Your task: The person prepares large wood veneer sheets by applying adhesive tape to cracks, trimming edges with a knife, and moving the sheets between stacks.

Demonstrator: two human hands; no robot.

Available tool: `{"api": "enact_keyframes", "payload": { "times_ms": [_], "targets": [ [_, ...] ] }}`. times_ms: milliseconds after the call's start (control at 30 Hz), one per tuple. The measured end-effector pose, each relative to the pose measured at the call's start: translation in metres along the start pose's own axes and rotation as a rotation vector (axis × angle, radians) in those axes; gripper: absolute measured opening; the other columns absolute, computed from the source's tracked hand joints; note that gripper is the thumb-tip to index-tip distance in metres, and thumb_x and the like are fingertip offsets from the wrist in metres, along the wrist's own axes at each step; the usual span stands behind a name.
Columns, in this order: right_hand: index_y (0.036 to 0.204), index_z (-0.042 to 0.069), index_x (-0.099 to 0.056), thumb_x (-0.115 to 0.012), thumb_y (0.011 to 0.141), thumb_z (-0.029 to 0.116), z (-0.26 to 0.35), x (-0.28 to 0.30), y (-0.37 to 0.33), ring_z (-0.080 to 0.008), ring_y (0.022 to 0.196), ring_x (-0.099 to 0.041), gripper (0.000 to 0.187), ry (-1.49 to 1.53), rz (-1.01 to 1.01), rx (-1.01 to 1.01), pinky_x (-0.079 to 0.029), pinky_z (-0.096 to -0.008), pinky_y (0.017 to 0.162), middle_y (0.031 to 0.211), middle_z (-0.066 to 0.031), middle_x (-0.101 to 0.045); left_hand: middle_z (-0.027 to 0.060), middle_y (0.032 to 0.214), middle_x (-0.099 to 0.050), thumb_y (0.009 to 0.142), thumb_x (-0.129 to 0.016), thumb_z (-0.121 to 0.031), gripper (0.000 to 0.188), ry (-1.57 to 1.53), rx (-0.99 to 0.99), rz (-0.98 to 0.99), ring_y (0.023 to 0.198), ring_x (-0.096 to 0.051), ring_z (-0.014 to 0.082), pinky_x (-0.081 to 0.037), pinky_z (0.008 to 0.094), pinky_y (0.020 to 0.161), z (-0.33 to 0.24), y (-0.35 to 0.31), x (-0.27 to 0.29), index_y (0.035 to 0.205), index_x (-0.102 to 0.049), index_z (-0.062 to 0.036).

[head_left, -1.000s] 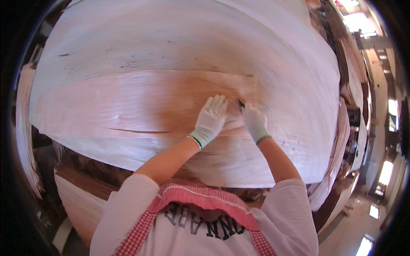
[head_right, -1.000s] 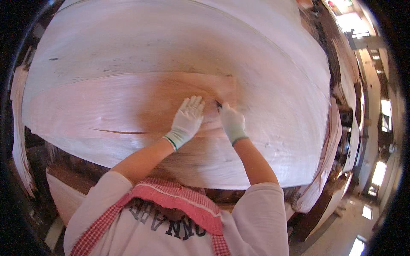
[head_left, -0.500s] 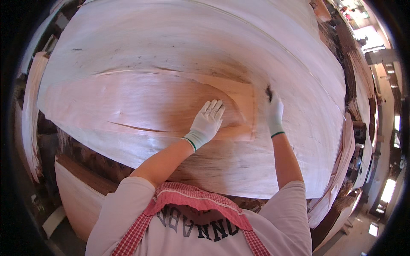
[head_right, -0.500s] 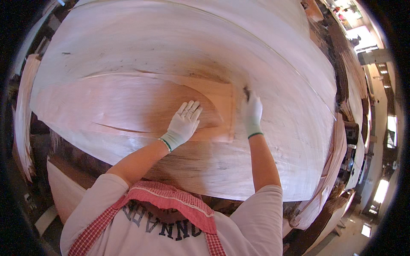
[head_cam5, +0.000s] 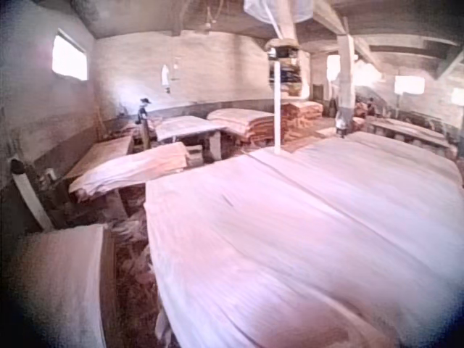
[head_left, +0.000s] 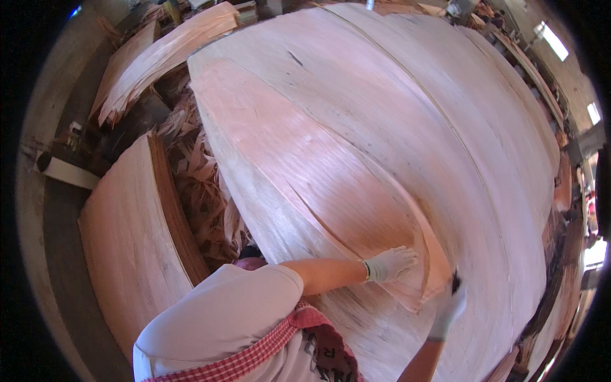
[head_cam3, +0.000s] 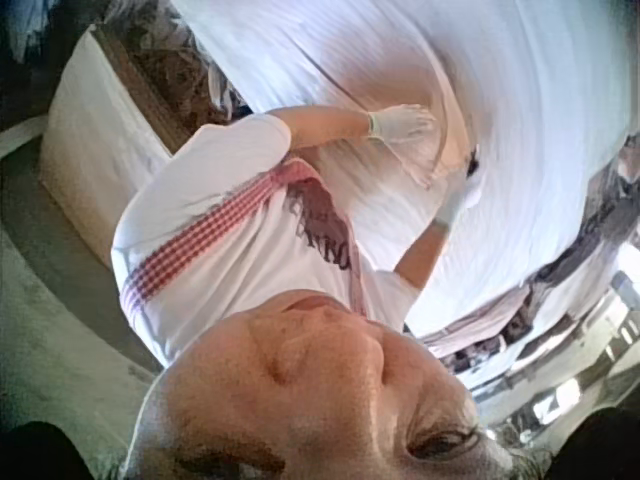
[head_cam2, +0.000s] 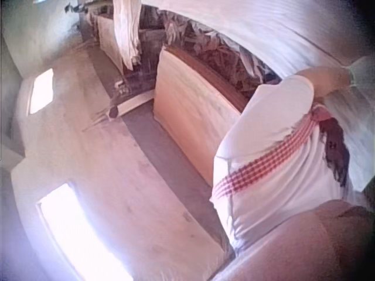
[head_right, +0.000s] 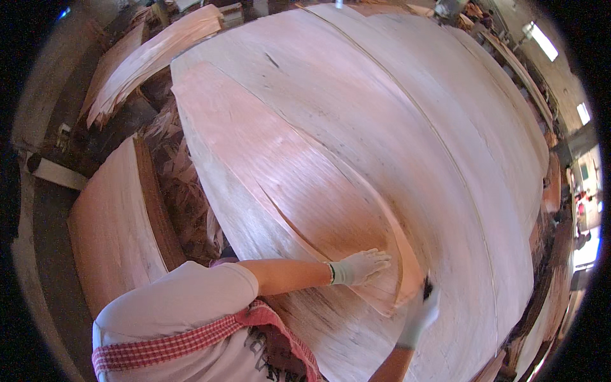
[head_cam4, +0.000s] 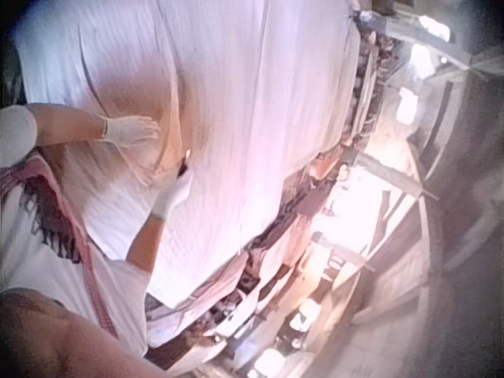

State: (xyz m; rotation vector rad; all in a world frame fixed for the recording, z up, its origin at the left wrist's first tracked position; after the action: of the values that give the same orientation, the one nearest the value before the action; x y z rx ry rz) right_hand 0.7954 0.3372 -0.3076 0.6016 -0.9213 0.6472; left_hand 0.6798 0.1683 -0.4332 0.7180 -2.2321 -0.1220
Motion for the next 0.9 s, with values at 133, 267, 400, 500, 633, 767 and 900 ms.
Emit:
{"api": "enact_keyframes", "payload": {
  "times_ms": [133, 267, 400, 500, 633, 767, 900],
  "targets": [
    [0.106, 0.003, -0.065, -0.06, 0.088, 0.016, 0.063, 0.069, -0.05, -0.0267, 0.084, -0.066, 0.023, 0.064, -0.006, -0.05, -0.052, -0.0382, 0.077, 0.089, -0.0156, -0.068, 0.0155, 0.109, -0.061, 0.086, -0.051, -0.014, 0.026, 0.206, 0.15, 0.138, 0.105, -0.057, 0.0321, -0.045, 0.042, 0.095, 0.019, -0.026, 0.12, 0.108, -0.06, -0.0026],
    [0.102, 0.0, -0.063, -0.065, 0.084, 0.016, 0.182, 0.14, -0.084, -0.0233, 0.082, -0.06, 0.024, 0.272, -0.245, -0.179, -0.049, -0.0344, 0.075, 0.09, -0.0128, -0.064, 0.0189, 0.108, -0.062, 0.087, -0.054, -0.014, 0.022, 0.195, 0.331, -0.451, 0.1, -0.059, 0.0354, -0.048, 0.0434, 0.087, 0.114, -0.128, 0.247, 0.105, -0.06, -0.0019],
    [0.103, -0.005, -0.066, -0.061, 0.085, 0.015, 0.298, 0.165, -0.095, -0.0268, 0.09, -0.059, 0.028, 0.458, -0.648, 0.213, -0.046, -0.0382, 0.082, 0.103, -0.021, -0.064, 0.0173, 0.114, -0.062, 0.091, -0.052, -0.02, 0.026, 0.475, 0.586, -0.498, 0.106, -0.057, 0.0362, -0.045, 0.0458, 0.091, 0.196, -0.232, 0.362, 0.114, -0.059, -0.0097],
    [0.117, -0.002, -0.06, -0.057, 0.089, 0.019, 0.419, 0.16, -0.102, -0.0294, 0.104, -0.057, 0.036, 0.521, -0.701, 0.271, -0.043, -0.0417, 0.093, 0.115, -0.0213, -0.06, 0.0148, 0.101, -0.065, 0.087, -0.056, -0.017, 0.02, 0.552, 0.587, -0.569, 0.098, -0.06, 0.0344, -0.046, 0.0448, 0.087, 0.209, -0.263, 0.416, 0.105, -0.062, -0.0107],
    [0.138, 0.007, -0.046, -0.047, 0.093, 0.011, 0.388, 0.249, -0.047, -0.0313, 0.129, -0.046, 0.045, -0.381, -0.579, 0.454, -0.036, -0.0458, 0.109, 0.14, -0.0174, -0.047, 0.0154, 0.096, -0.066, 0.088, -0.056, -0.02, 0.021, 0.522, 0.483, -0.619, 0.091, -0.062, 0.0369, -0.048, 0.0465, 0.083, 0.252, -0.306, 0.445, 0.104, -0.062, -0.0078],
    [0.135, 0.008, -0.05, -0.064, 0.079, 0.002, 0.435, 0.239, -0.019, -0.0326, 0.122, -0.053, 0.058, -0.723, -0.459, 0.725, -0.042, -0.0478, 0.103, 0.137, -0.0154, -0.051, 0.0224, 0.1, -0.065, 0.092, -0.054, -0.024, 0.029, 0.293, 0.581, -0.602, 0.097, -0.062, 0.0385, -0.05, 0.0418, 0.085, 0.285, -0.326, 0.498, 0.112, -0.062, -0.0045],
    [0.137, 0.015, -0.049, -0.055, 0.079, -0.009, 0.455, 0.208, -0.021, -0.0311, 0.12, -0.054, 0.063, -0.778, -0.396, 0.758, -0.049, -0.0429, 0.099, 0.137, -0.0135, -0.052, 0.0216, 0.106, -0.066, 0.097, -0.051, -0.023, 0.033, -0.37, 0.528, -0.579, 0.104, -0.063, 0.0284, -0.048, 0.0354, 0.092, 0.291, -0.343, 0.522, 0.119, -0.059, 0.0006]
  ]
}}
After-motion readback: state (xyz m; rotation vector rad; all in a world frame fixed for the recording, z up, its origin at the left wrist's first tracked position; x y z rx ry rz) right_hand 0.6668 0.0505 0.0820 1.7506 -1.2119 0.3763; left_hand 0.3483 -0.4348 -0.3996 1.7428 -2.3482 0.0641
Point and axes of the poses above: each hand's wrist, its own y-axis towards the middle knuckle, its own x-axis out of the back of the hand, z = x × y, the point moved 2 cm from there along y, towards the middle knuckle
